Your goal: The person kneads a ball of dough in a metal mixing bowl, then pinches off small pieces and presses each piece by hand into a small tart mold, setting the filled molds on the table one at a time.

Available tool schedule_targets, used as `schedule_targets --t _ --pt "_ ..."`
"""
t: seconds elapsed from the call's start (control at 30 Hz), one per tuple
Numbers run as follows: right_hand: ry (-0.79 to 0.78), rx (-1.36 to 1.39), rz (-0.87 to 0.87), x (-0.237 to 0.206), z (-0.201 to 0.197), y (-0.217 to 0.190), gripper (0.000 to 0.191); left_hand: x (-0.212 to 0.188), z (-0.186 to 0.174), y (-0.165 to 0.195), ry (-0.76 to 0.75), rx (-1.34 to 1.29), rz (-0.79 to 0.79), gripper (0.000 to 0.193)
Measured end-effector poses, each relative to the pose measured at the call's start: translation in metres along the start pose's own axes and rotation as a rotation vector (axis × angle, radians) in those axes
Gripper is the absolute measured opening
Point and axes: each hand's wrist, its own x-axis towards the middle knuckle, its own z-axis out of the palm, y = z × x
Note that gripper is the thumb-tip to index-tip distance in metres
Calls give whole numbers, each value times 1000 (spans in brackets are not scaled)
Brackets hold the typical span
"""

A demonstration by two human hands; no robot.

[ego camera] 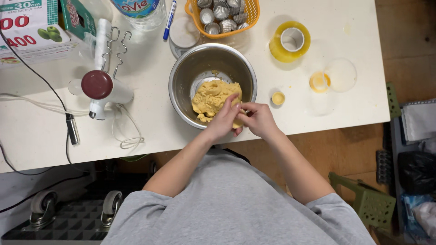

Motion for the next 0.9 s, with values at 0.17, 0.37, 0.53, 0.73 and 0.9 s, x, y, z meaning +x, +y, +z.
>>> schedule_targets --t 0.17,0.37,0.53,0.73,0.9 --pt "172 -448 -460 -9 12 10 15 -9 -9 -8 -53 -36 -172 67" --pt "229 -123 -262 -7 41 6 18 -24 -21 -1 23 -128 147 69" --pt "155 -124 -188 -1 69 -17 16 -47 -50 23 -89 -18 24 71" --pt "164 -99 -254 14 92 -40 17 -45 -80 31 -119 -23 13 74" --pt "89 203 -26 18 94 -60 22 -37 -90 32 -139 75 267 69"
